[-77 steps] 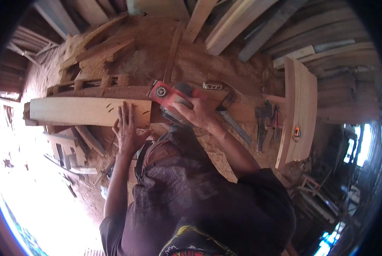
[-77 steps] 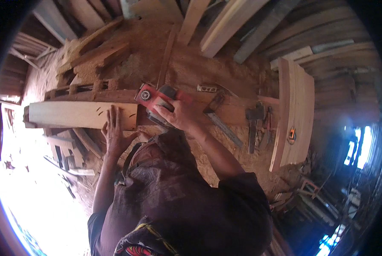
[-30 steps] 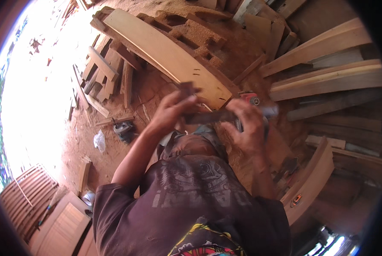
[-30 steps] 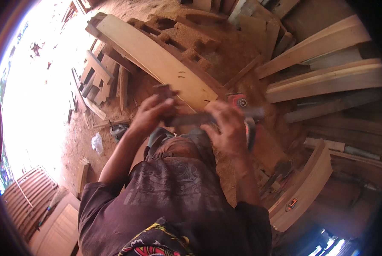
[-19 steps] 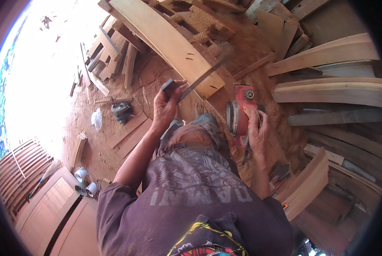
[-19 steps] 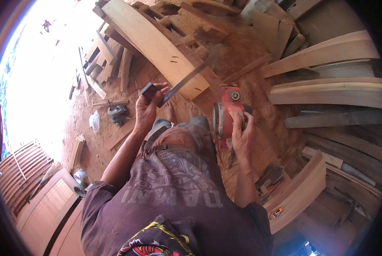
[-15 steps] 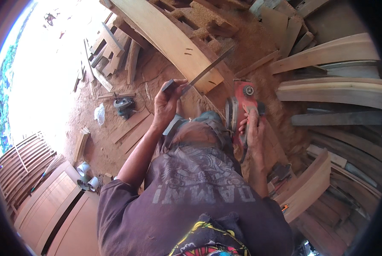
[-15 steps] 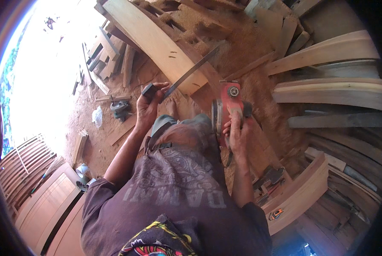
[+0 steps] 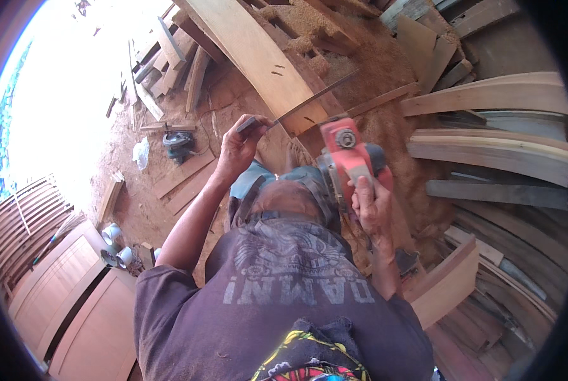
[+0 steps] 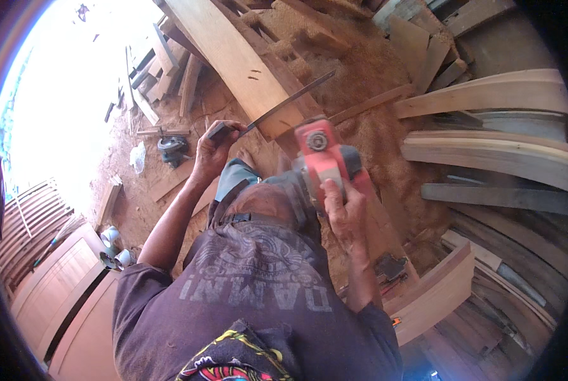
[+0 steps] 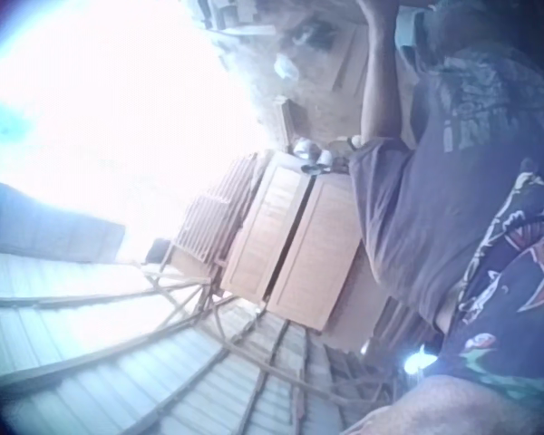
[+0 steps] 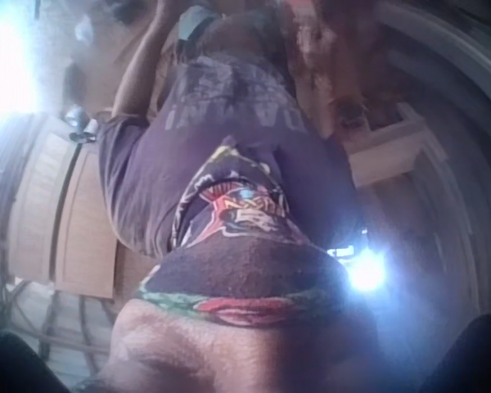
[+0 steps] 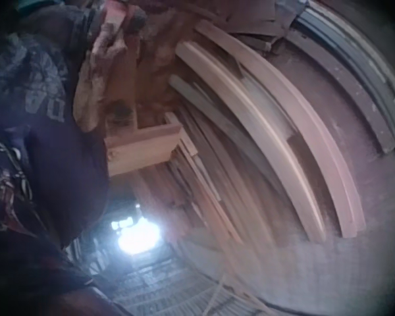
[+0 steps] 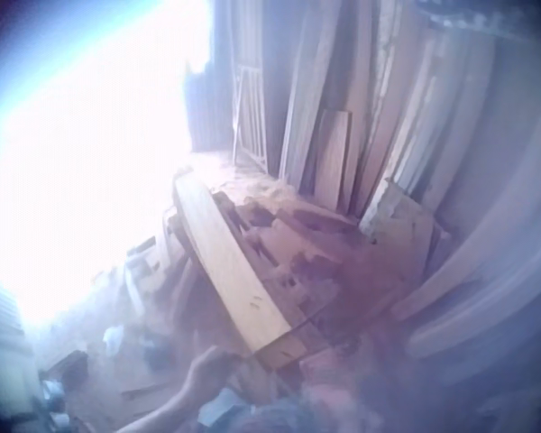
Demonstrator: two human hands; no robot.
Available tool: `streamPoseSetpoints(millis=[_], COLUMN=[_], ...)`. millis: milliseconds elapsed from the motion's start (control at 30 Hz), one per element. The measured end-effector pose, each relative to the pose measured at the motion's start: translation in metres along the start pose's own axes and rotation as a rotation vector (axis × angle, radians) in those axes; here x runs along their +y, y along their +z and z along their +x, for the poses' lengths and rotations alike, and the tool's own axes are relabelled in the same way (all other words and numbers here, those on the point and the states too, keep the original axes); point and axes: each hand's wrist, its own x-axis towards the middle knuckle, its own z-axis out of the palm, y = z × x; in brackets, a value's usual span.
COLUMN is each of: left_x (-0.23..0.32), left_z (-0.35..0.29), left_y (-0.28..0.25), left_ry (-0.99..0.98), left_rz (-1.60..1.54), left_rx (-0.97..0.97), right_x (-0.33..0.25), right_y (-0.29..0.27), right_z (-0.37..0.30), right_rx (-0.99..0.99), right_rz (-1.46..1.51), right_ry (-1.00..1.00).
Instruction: The person uses a handheld electric sander to smooth the surface of a wooden plank resting on a workbench. They move the sander along the length of the wood, pause to inspect the surface, and continue sanding until the clip ends.
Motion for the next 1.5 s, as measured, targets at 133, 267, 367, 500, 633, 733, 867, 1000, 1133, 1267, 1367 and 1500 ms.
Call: streamPoseSetpoints(millis=[133, 267, 367, 500, 633, 733, 867, 1000, 1133, 1267, 1367, 1500], left_x=[-0.006, 0.003, 0.005, 0.002, -0.002, -0.005, -0.023, -0.04, -0.036, -0.036, -0.02, -0.022], left_z=[-0.009, -0.05, -0.087, -0.111, -0.101, -0.093, -0.114, -0.132, -0.134, -0.125, -0.108, -0.113], left_y=[-0.011, -0.054, -0.085, -0.103, -0.107, -0.114, -0.134, -0.139, -0.136, -0.134, -0.125, -0.13], left_ry=[-0.129, -0.134, -0.14, -0.141, -0.147, -0.112, -0.18, -0.222, -0.294, -0.255, -0.213, -0.207], left_rz=[-0.223, -0.243, -0.259, -0.309, -0.423, -0.495, -0.41, -0.477, -0.508, -0.517, -0.503, -0.461], left_rx=[0.163, 0.463, 0.685, 0.827, 0.794, 0.817, 0.857, 0.936, 1.002, 0.983, 0.927, 0.904], right_x=[-0.036, -0.058, -0.073, -0.121, -0.177, -0.144, -0.1, -0.044, -0.053, -0.116, -0.177, -0.18], right_y=[0.009, 0.039, 0.072, 0.139, 0.183, 0.166, 0.103, 0.046, 0.069, 0.147, 0.183, 0.165], right_z=[0.028, 0.067, 0.11, 0.196, 0.272, 0.267, 0.154, 0.064, 0.083, 0.193, 0.262, 0.253], right_rx=[-0.167, -0.223, -0.229, -0.291, -0.266, -0.325, -0.385, -0.33, -0.292, -0.344, -0.308, -0.372], right_rz=[-0.217, -0.258, -0.241, -0.071, -0.086, -0.28, -0.351, -0.243, -0.264, -0.232, -0.244, -0.152], right_ry=[-0.018, -0.019, -0.12, -0.342, -0.196, -0.423, -0.355, -0.004, -0.024, -0.316, -0.212, -0.22])
